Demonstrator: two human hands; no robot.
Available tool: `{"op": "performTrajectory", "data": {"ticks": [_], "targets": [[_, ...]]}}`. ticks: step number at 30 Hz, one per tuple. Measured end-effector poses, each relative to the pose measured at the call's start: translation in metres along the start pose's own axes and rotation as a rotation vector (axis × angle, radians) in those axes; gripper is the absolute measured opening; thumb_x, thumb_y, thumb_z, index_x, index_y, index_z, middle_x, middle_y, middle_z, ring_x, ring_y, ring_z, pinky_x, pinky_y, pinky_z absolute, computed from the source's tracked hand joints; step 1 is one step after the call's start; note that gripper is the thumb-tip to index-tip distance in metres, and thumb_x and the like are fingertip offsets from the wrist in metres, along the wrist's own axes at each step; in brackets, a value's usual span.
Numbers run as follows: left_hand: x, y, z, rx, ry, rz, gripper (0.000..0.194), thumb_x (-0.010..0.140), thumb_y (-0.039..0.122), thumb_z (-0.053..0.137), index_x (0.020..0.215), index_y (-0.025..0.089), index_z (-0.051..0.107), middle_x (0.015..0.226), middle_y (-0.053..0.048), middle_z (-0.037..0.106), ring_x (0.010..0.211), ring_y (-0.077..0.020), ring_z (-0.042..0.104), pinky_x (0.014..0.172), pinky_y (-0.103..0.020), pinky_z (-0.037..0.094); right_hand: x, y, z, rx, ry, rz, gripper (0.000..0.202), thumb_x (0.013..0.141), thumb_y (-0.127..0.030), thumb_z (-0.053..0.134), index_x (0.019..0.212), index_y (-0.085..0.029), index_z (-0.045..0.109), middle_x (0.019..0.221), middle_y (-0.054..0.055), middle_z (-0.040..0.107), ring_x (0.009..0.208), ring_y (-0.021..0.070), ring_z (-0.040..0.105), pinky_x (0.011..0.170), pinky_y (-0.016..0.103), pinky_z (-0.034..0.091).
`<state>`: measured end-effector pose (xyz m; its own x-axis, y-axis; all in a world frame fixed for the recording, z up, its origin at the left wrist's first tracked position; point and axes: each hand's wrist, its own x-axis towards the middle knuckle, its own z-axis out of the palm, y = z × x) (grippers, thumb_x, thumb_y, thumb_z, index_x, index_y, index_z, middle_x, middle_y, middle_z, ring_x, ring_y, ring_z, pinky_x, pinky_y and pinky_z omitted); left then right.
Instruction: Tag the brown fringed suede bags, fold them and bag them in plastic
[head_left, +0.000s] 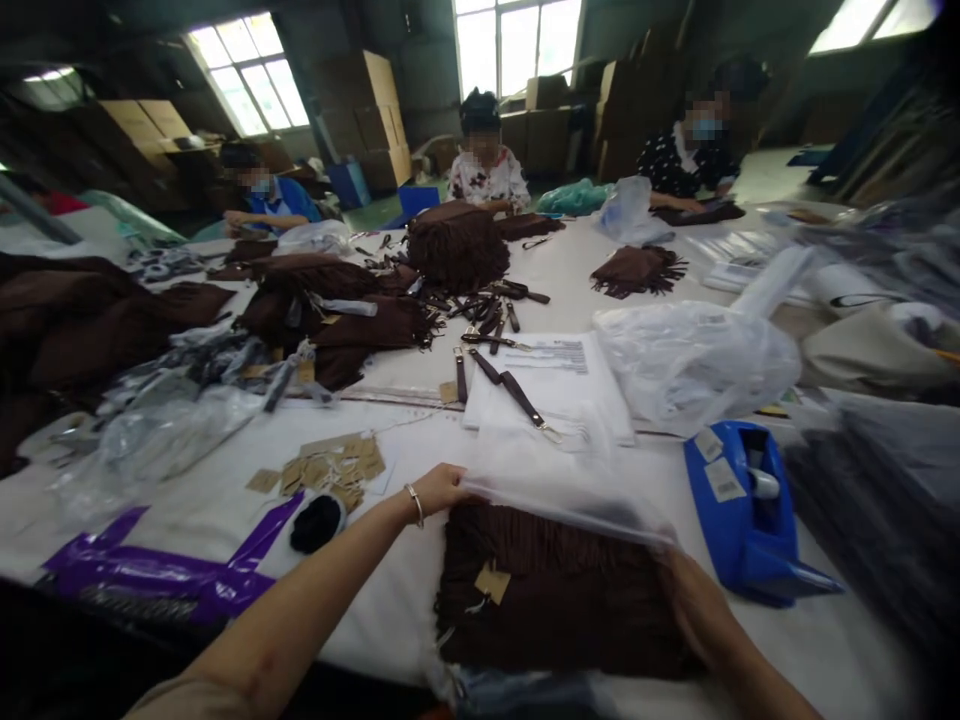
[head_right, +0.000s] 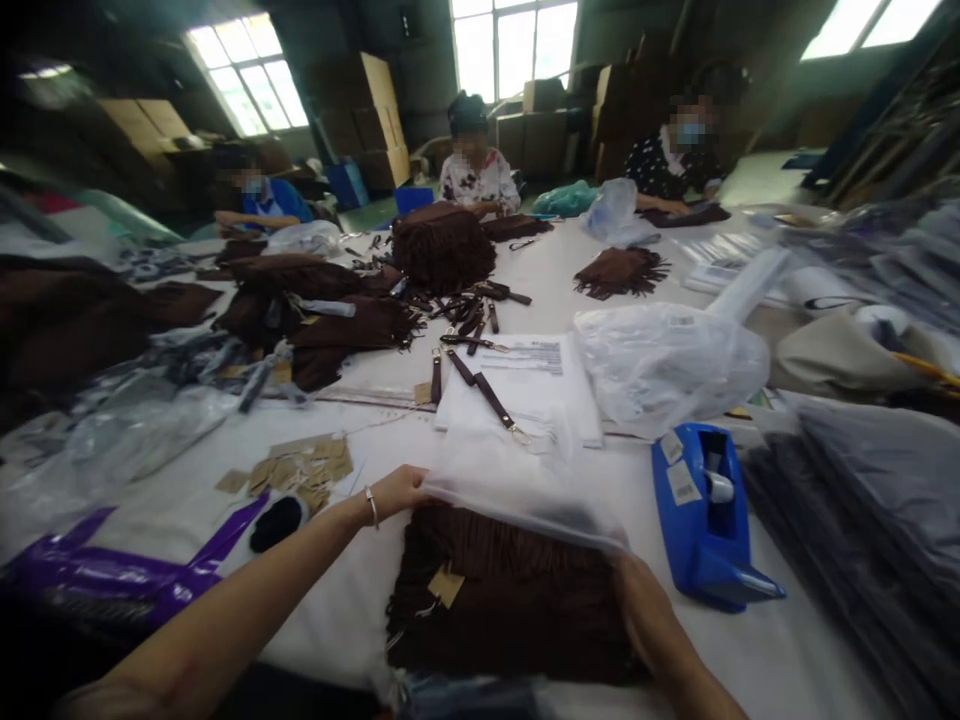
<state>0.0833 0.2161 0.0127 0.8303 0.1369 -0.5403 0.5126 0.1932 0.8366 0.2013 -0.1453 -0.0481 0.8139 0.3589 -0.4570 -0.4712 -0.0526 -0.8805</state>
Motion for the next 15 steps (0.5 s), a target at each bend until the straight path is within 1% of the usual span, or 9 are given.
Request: {"op": "performTrajectory", "data": {"ticks": [3, 5, 6, 7, 9, 12, 13, 15], "targets": [[-0.007, -0.006, -0.005, 0.022, 0.004, -0.043, 0.021, 0.054, 0.017, 0.076, 0.073, 0.009, 0.072, 0.061, 0.0, 0.068, 0.054, -0.0088, 0.051, 0.048, -0.016, 0.029, -0.007, -0.007, 0.002, -0.014, -0.076, 0.099, 0.054, 0.074, -0.058, 0.057, 0.113, -0.021, 0.06, 0.121, 0.002, 0.062, 0.126, 0.0218, 0.044, 0.112, 0.037, 0.028], [-0.011, -0.012, -0.005, -0.001, 0.032, -0.052, 0.019, 0.059, 0.02, 0.073, 0.074, 0.009, 0.072, 0.061, 0.0, 0.068, 0.048, -0.0071, 0.046, 0.044, -0.017, 0.024, -0.012, -0.014, 0.005, -0.067, -0.134, 0.106, 0.056, 0.076, -0.059, 0.053, 0.115, -0.02, 0.06, 0.121, 0.004, 0.062, 0.126, 0.0229, 0.044, 0.112, 0.038, 0.027], [-0.014, -0.016, -0.003, -0.023, 0.052, -0.048, 0.019, 0.062, 0.022, 0.071, 0.075, 0.009, 0.072, 0.061, -0.001, 0.068, 0.047, -0.007, 0.045, 0.043, -0.017, 0.024, -0.014, -0.017, 0.006, -0.103, -0.164, 0.107, 0.056, 0.077, -0.06, 0.051, 0.116, -0.019, 0.059, 0.121, 0.004, 0.061, 0.126, 0.0234, 0.044, 0.112, 0.039, 0.027], [-0.018, -0.019, -0.001, -0.048, 0.075, -0.042, 0.019, 0.065, 0.025, 0.069, 0.076, 0.009, 0.071, 0.062, -0.001, 0.068, 0.047, -0.0074, 0.046, 0.043, -0.017, 0.025, -0.015, -0.019, 0.007, -0.145, -0.194, 0.111, 0.056, 0.078, -0.059, 0.05, 0.117, -0.02, 0.059, 0.121, 0.004, 0.061, 0.125, 0.0237, 0.044, 0.112, 0.039, 0.027], [-0.027, -0.027, 0.006, -0.118, 0.135, -0.023, 0.022, 0.073, 0.031, 0.063, 0.079, 0.011, 0.071, 0.065, -0.003, 0.069, 0.051, -0.0097, 0.051, 0.047, -0.017, 0.034, -0.015, -0.024, 0.009, -0.234, -0.241, 0.133, 0.056, 0.08, -0.058, 0.048, 0.12, -0.021, 0.056, 0.121, 0.003, 0.061, 0.124, 0.0242, 0.046, 0.111, 0.04, 0.03], [-0.042, -0.037, 0.02, -0.266, 0.251, -0.013, 0.03, 0.081, 0.039, 0.054, 0.086, 0.013, 0.069, 0.074, -0.006, 0.071, 0.065, -0.0157, 0.062, 0.064, -0.023, 0.048, -0.014, -0.03, 0.013, -0.39, -0.246, 0.137, 0.059, 0.079, -0.059, 0.046, 0.123, -0.02, 0.054, 0.12, 0.004, 0.062, 0.12, 0.0256, 0.05, 0.11, 0.042, 0.032], [-0.046, -0.04, 0.025, -0.321, 0.296, -0.012, 0.031, 0.083, 0.039, 0.052, 0.09, 0.012, 0.068, 0.076, -0.007, 0.071, 0.07, -0.0175, 0.064, 0.068, -0.026, 0.05, -0.013, -0.031, 0.014, -0.451, -0.238, 0.117, 0.061, 0.078, -0.061, 0.046, 0.122, -0.019, 0.055, 0.119, 0.005, 0.062, 0.12, 0.0264, 0.05, 0.11, 0.042, 0.031], [-0.055, -0.048, 0.037, -0.464, 0.404, -0.019, 0.03, 0.082, 0.034, 0.054, 0.095, 0.009, 0.065, 0.079, -0.01, 0.071, 0.074, -0.0202, 0.066, 0.073, -0.03, 0.052, -0.013, -0.034, 0.018, -0.558, -0.232, 0.072, 0.063, 0.077, -0.063, 0.046, 0.121, -0.018, 0.056, 0.118, 0.005, 0.063, 0.12, 0.0274, 0.05, 0.111, 0.042, 0.03]]}}
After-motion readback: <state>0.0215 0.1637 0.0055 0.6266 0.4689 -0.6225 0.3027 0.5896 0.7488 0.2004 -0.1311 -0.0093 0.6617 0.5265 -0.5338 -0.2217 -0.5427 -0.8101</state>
